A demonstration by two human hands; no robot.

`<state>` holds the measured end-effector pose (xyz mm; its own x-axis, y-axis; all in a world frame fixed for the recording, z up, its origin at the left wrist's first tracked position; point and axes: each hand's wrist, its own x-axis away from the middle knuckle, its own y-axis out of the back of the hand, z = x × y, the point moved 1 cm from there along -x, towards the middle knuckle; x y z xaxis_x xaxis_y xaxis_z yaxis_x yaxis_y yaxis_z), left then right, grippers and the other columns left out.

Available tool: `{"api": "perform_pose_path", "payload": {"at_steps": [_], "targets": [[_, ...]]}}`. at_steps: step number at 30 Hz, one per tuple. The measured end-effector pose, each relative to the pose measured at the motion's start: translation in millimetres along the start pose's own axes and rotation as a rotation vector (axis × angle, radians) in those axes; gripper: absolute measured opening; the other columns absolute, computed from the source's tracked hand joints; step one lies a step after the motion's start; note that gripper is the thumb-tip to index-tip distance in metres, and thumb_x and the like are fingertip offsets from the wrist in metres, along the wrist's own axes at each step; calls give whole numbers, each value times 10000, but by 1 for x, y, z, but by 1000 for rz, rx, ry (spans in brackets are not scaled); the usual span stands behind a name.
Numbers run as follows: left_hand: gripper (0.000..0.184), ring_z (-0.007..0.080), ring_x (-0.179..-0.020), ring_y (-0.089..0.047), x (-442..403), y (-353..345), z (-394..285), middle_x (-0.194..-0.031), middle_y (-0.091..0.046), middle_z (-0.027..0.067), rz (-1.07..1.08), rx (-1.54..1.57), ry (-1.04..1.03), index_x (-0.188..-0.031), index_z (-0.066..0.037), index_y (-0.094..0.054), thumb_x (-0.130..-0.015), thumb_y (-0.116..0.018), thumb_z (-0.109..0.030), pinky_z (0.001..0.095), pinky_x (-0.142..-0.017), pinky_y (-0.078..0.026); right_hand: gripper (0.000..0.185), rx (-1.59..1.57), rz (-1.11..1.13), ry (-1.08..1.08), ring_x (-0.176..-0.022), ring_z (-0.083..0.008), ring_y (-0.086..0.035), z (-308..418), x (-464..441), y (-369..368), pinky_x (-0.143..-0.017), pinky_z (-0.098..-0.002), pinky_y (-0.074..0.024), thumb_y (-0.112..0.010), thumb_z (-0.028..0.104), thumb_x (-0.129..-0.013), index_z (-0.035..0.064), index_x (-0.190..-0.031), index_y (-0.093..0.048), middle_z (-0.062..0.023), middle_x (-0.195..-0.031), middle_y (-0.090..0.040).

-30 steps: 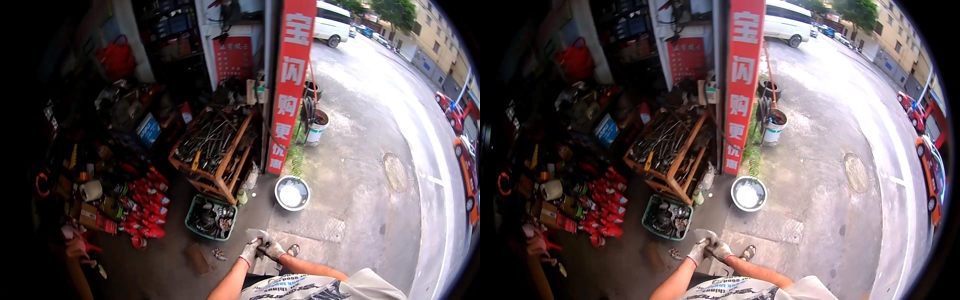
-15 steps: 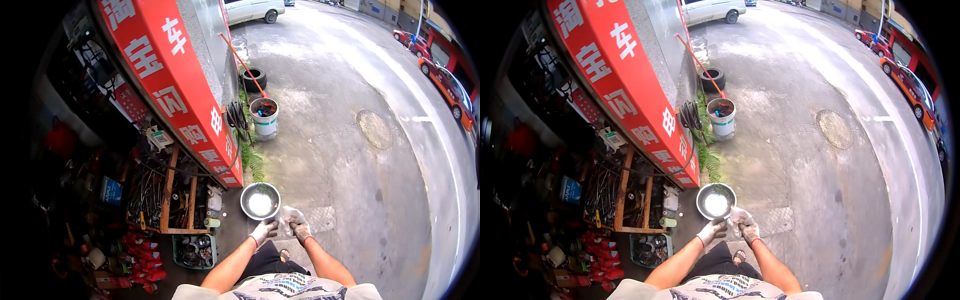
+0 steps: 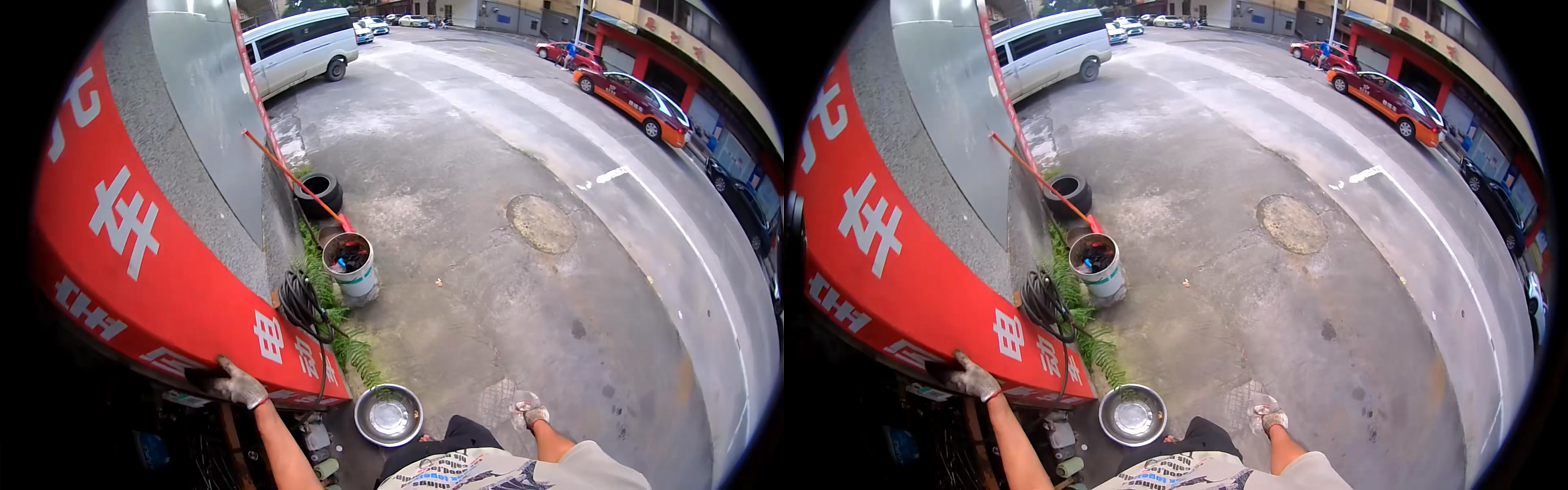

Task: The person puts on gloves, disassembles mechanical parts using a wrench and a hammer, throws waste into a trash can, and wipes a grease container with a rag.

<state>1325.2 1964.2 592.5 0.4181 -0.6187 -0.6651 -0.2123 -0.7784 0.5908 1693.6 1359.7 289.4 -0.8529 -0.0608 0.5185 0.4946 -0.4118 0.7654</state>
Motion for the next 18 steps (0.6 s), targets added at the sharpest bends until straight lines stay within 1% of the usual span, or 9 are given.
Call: {"api": "perform_pose_path", "payload": {"at_steps": [2, 4, 6, 8, 10, 11, 14, 15, 18], "targets": [[501, 472, -688, -601, 9, -29, 2, -983, -482, 311, 25, -402, -229, -1398, -198, -390, -925, -527, -295, 434, -475, -529, 480, -97, 49, -76, -1025, -319, -627, 9, -48, -28, -802, -412, -514, -666, 413, -787, 103, -1153, -634, -143, -1137, -644], [472, 472, -651, -603, 18, -16, -8, -958, -478, 297, -55, -364, -165, -1379, -254, -415, -919, -520, -230, 452, -431, -518, 483, -45, 91, -108, -1032, -320, -624, 52, -62, -27, -812, -411, -512, -660, 424, -787, 98, -1144, -641, -149, -1138, -641], [520, 378, -666, -610, 20, -25, -14, -913, -477, 244, -167, -499, -205, -1407, -262, -372, -913, -532, -249, 440, -501, -535, 487, 6, 134, -141, -1040, -322, -620, 113, -91, -37, -822, -410, -510, -654, 435, -788, 93, -1135, -647, -155, -1140, -639], [518, 388, -681, -608, 25, -14, 6, -912, -470, 217, -286, -602, -262, -1402, -268, -377, -910, -538, -244, 457, -508, -535, 469, 201, 113, 54, -1051, -324, -614, 176, -130, -55, -840, -417, -502, -628, 448, -801, 79, -1086, -671, -178, -1117, -641], [466, 385, -745, -615, 30, -4, 1, -954, -474, 220, -276, -739, -233, -1392, -218, -390, -939, -497, -222, 440, -531, -542, 467, 257, 176, 88, -1064, -334, -606, 248, -178, -79, -857, -422, -496, -610, 444, -808, 68, -1078, -672, -200, -1122, -628], [433, 365, -774, -616, 33, 1, 10, -974, -479, 215, -276, -457, -76, -1379, -180, -403, -953, -472, -220, 421, -563, -548, 463, 259, 185, 150, -1069, -340, -601, 288, -199, -92, -862, -424, -494, -607, 435, -808, 63, -1075, -672, -203, -1121, -626], [413, 284, -901, -591, 32, 28, -15, -1100, -519, 175, -437, -663, -222, -1281, -44, -489, -983, -397, -315, 381, -778, -517, 463, 343, 237, 245, -1073, -350, -595, 419, -251, -127, -870, -430, -490, -605, 423, -800, 48, -1064, -673, -213, -1109, -623], [413, 284, -901, -591, 37, 27, -23, -1100, -519, 175, -435, -745, -214, -1281, -44, -489, -983, -397, -315, 381, -778, -517, 454, 371, 277, 270, -1060, -362, -595, 470, -283, -151, -865, -438, -490, -605, 415, -796, 39, -1040, -678, -219, -1097, -624], [665, 614, -1065, -442, 32, 31, -22, -1268, -328, 464, -557, -573, -306, -1351, 112, -231, -924, -560, -277, 668, -806, -428, 423, 346, 342, 491, -996, -399, -604, 598, -346, -219, -846, -447, -495, -608, 381, -782, 9, -969, -682, -258, -1013, -626]]}}
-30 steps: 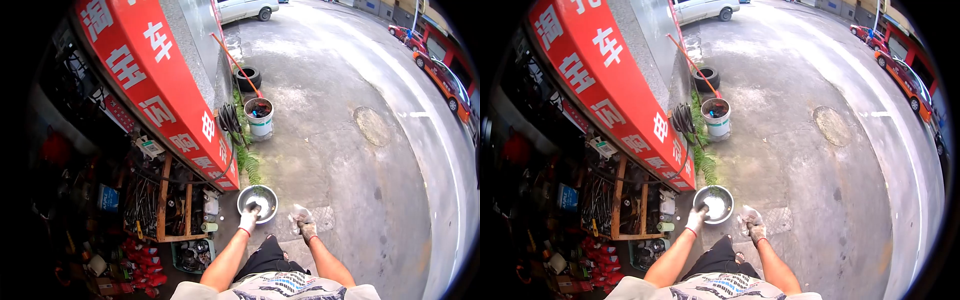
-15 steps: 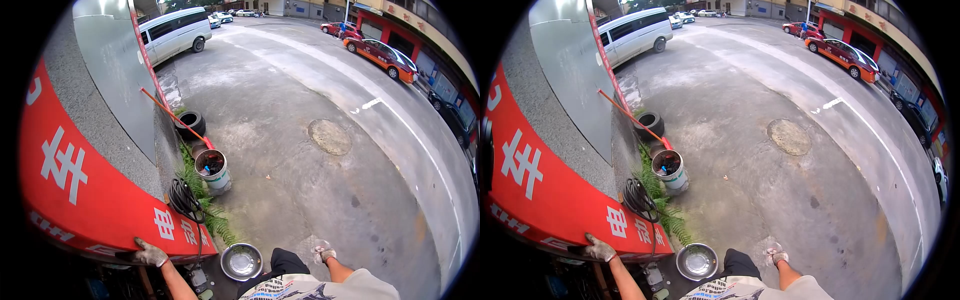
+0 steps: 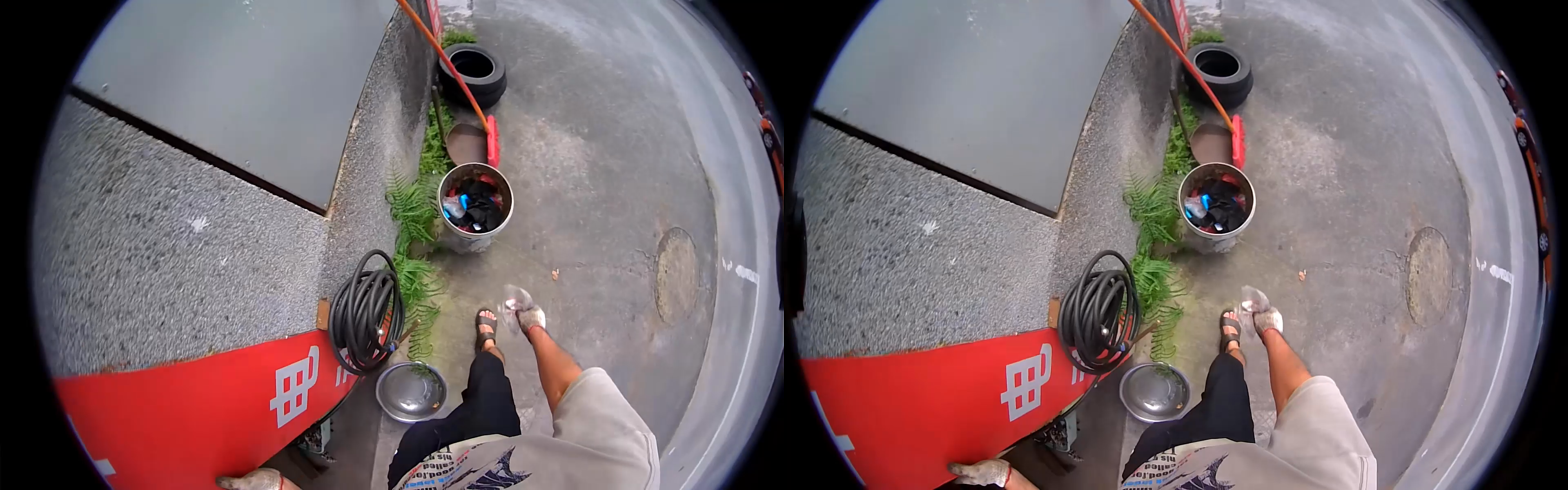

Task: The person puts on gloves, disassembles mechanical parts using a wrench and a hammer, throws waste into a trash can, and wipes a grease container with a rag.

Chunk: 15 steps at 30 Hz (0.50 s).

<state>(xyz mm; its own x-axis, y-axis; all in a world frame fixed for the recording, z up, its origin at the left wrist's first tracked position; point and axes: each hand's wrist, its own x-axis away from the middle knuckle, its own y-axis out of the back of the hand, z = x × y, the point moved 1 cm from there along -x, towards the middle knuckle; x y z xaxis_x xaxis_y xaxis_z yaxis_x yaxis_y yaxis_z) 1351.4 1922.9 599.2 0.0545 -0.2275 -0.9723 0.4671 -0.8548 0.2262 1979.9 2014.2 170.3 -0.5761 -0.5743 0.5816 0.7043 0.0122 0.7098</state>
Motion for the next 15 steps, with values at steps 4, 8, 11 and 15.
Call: {"api": "perform_pose_path", "payload": {"at_steps": [4, 8, 11, 15], "targets": [[428, 549, -1151, -436, -35, 12, -51, -1265, -421, 406, 175, -444, -211, -1290, 179, -341, -1000, -342, -135, 602, -990, -350, 430, -92, -22, 78, -983, -405, -609, 129, -110, 20, -852, -451, -487, -647, 375, -751, -9, -943, -682, -289, -978, -623], [430, 530, -1141, -444, -40, 1, -61, -1257, -429, 389, 207, -339, -104, -1285, 167, -353, -998, -344, -153, 590, -982, -358, 466, -153, -50, 97, -1031, -385, -601, 187, -216, 0, -883, -438, -481, -659, 377, -743, 40, -1063, -646, -253, -1058, -631], [432, 517, -1133, -450, -34, 2, -66, -1251, -435, 376, 239, -296, -32, -1282, 158, -361, -996, -345, -166, 581, -977, -364, 463, -118, -76, 108, -1044, -372, -603, 206, -256, -11, -897, -424, -481, -674, 359, -739, 62, -1092, -642, -233, -1083, -634], [435, 498, -1123, -458, -35, -8, -66, -1242, -443, 358, 272, -266, 52, -1277, 146, -372, -994, -347, -184, 568, -969, -371, 631, -127, 48, 29, -1065, -350, -605, 199, -318, -34, -914, -405, -476, -710, 443, -723, 3, -1155, -575, -240, -1123, -623]]}}
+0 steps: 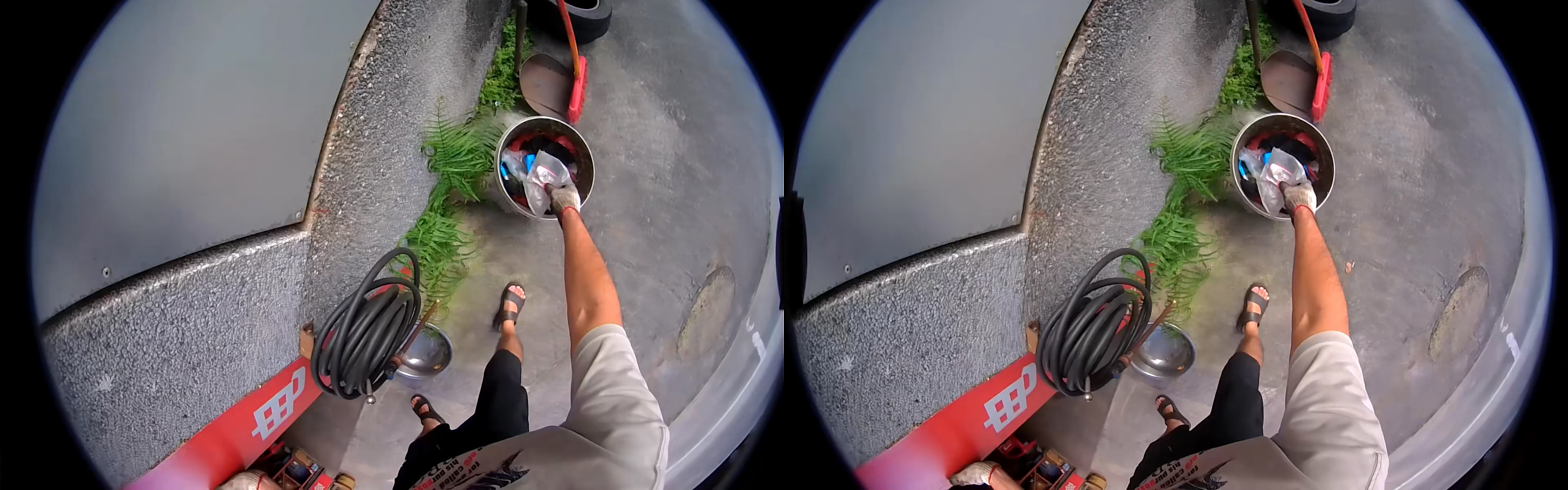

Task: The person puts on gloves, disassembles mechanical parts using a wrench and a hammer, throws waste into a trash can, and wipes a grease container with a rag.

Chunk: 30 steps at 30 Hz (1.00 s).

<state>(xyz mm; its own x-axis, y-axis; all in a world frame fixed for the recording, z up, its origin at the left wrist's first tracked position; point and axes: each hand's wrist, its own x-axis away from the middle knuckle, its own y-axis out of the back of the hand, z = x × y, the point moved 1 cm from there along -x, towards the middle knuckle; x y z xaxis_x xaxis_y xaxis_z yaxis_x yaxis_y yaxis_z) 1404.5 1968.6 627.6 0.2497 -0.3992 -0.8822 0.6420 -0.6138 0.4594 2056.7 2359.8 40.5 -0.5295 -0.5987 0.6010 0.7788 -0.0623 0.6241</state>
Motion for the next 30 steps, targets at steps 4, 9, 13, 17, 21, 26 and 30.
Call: {"api": "perform_pose_path", "payload": {"at_steps": [4, 9, 13, 17, 21, 26, 30], "targets": [[439, 480, -1113, -466, -4, -6, -2, -1234, -452, 341, 30, 35, 60, -1272, 134, -383, -992, -349, -201, 556, -962, -379, 618, 154, -260, -26, -937, -395, -626, 12, -7, -8, -814, -448, -505, -722, 365, -749, -16, -1170, -478, -249, -983, -623], [443, 456, -1100, -476, -6, -17, -3, -1223, -462, 319, 49, 84, 155, -1266, 120, -397, -989, -352, -223, 541, -953, -388, 456, 345, -240, 393, -1063, -394, -562, 28, 53, 1, -913, -452, -470, -654, 225, -787, 137, -1219, -539, -222, -1211, -512], [447, 438, -1090, -484, -10, -25, -11, -1214, -470, 301, 56, 120, 209, -1261, 108, -408, -986, -354, -241, 528, -946, -396, 573, 594, 73, 662, -1275, -400, -386, 44, 69, -32, -1027, -449, -385, -683, 210, -766, 246, -1310, -504, -232, -1408, -349], [451, 419, -1080, -492, -13, -34, -25, -1206, -478, 284, 45, 160, 252, -1256, 96, -419, -984, -356, -258, 516, -938, -403, 680, 711, 75, 537, -1345, -510, -208, 33, -14, -75, -1078, -486, -318, -660, 330, -796, 280, -1413, -378, -242, -1511, -171], [455, 401, -1070, -501, -14, -45, -45, -1197, -487, 266, 47, 197, 261, -1251, 84, -430, -982, -358, -276, 504, -931, -411, 751, 796, 132, 397, -1369, -514, -125, 40, -78, -91, -1118, -498, -243, -651, 395, -797, 286, -1454, -305, -247, -1523, -116], [461, 378, -1057, -511, -11, -60, -74, -1187, -497, 245, 58, 235, 260, -1245, 69, -444, -979, -360, -298, 488, -922, -420, 733, 897, 129, 433, -1370, -499, -162, 29, -122, -121, -1097, -505, -282, -618, 380, -771, 290, -1440, -331, -271, -1518, -105], [466, 359, -1047, -519, -5, -59, -71, -1178, -505, 227, 42, 268, 312, -1240, 57, -455, -976, -362, -315, 476, -914, -428, 686, 954, 8, 524, -1366, -508, -161, 16, -153, -136, -1095, -521, -271, -584, 359, -771, 292, -1418, -367, -298, -1499, -139]]}}
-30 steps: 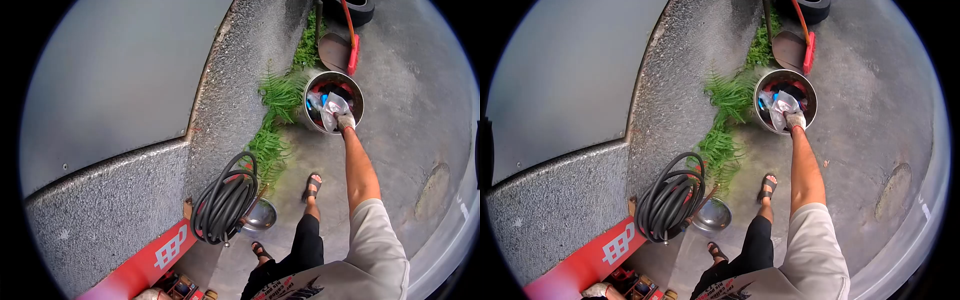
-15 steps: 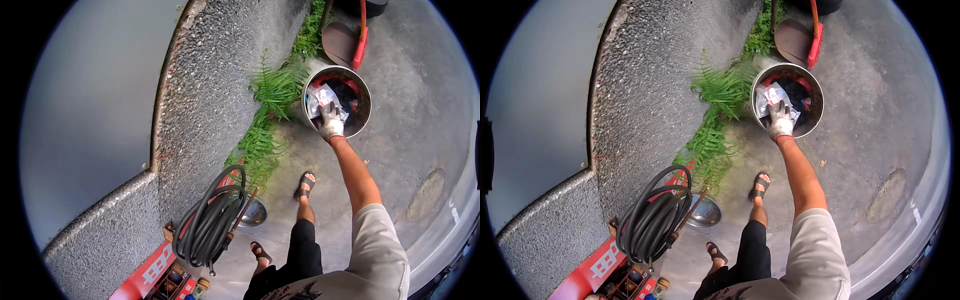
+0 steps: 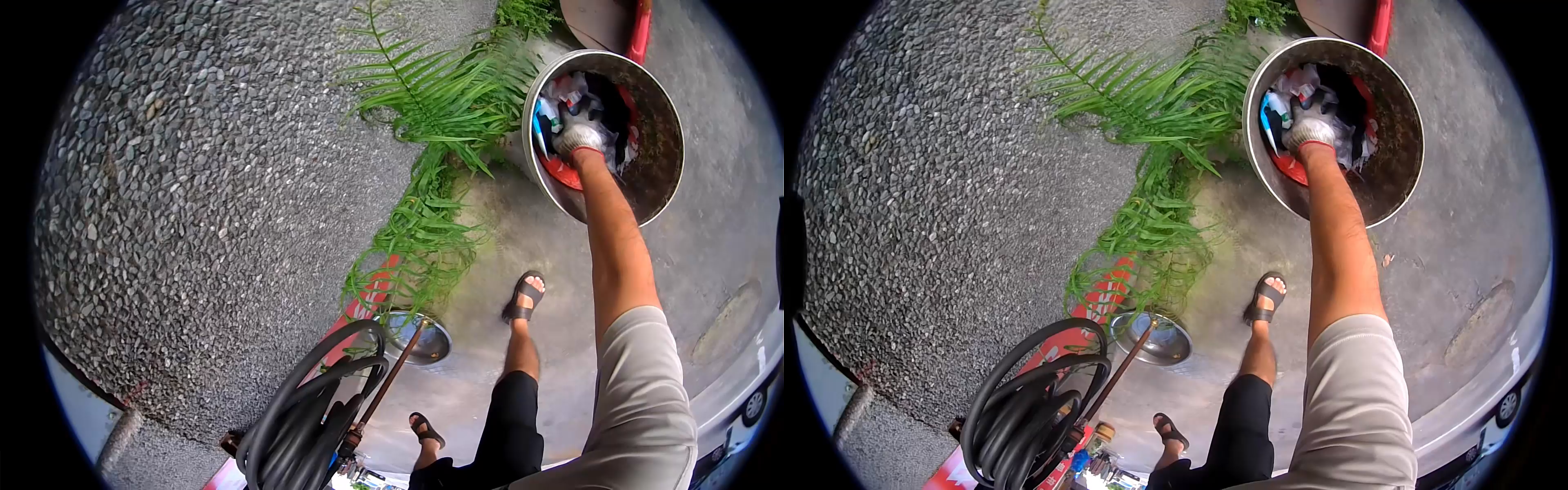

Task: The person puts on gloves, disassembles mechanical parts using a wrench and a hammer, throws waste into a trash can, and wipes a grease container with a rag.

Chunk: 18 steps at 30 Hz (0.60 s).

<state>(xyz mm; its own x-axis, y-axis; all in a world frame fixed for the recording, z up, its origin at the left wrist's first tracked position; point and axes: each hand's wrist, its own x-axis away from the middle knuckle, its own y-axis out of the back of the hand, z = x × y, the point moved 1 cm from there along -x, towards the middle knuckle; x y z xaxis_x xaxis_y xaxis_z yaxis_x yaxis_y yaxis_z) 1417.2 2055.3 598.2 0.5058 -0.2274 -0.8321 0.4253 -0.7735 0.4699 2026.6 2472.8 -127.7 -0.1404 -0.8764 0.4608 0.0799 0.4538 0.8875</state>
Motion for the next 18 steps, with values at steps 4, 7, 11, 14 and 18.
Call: {"api": "perform_pose_path", "payload": {"at_steps": [4, 7, 11, 14, 18], "targets": [[471, 341, -1037, -527, -14, 20, 11, -1170, -514, 210, -29, 32, 52, -1235, 45, -466, -974, -364, -333, 464, -907, -435, 717, -169, 198, 72, -1380, -469, -171, -15, 18, 30, -1113, -485, -253, -635, 407, -783, 311, -1432, -346, -268, -1521, -86], [475, 327, -1029, -533, -10, 24, 17, -1163, -520, 197, -37, 63, 93, -1231, 36, -475, -972, -366, -346, 455, -902, -441, 754, -324, 228, 119, -1371, -436, -236, -21, 50, 47, -1111, -436, -282, -686, 439, -781, 323, -1438, -335, -246, -1530, -85], [480, 308, -1019, -541, -16, 54, 39, -1155, -528, 179, -75, 110, 194, -1227, 24, -486, -970, -368, -364, 442, -894, -448, 729, -360, 182, 136, -1361, -448, -246, -24, 112, 110, -1103, -428, -296, -675, 445, -790, 286, -1429, -363, -262, -1518, -118], [484, 294, -1012, -547, -15, 72, 57, -1148, -534, 166, -105, 190, 295, -1223, 15, -494, -968, -369, -377, 433, -889, -454, 598, -565, -13, 192, -1278, -424, -392, -36, 138, 107, -1050, -435, -363, -665, 390, -804, 172, -1333, -490, -240, -1429, -346], [490, 276, -1002, -555, -25, 98, 83, -1140, -542, 149, -145, 405, 472, -1218, 4, -505, -966, -371, -394, 421, -882, -461, 437, -1097, 51, -133, -997, -321, -611, -32, 210, 105, -859, -425, -486, -596, 331, -866, 85, -1227, -573, -146, -1134, -633]]}}
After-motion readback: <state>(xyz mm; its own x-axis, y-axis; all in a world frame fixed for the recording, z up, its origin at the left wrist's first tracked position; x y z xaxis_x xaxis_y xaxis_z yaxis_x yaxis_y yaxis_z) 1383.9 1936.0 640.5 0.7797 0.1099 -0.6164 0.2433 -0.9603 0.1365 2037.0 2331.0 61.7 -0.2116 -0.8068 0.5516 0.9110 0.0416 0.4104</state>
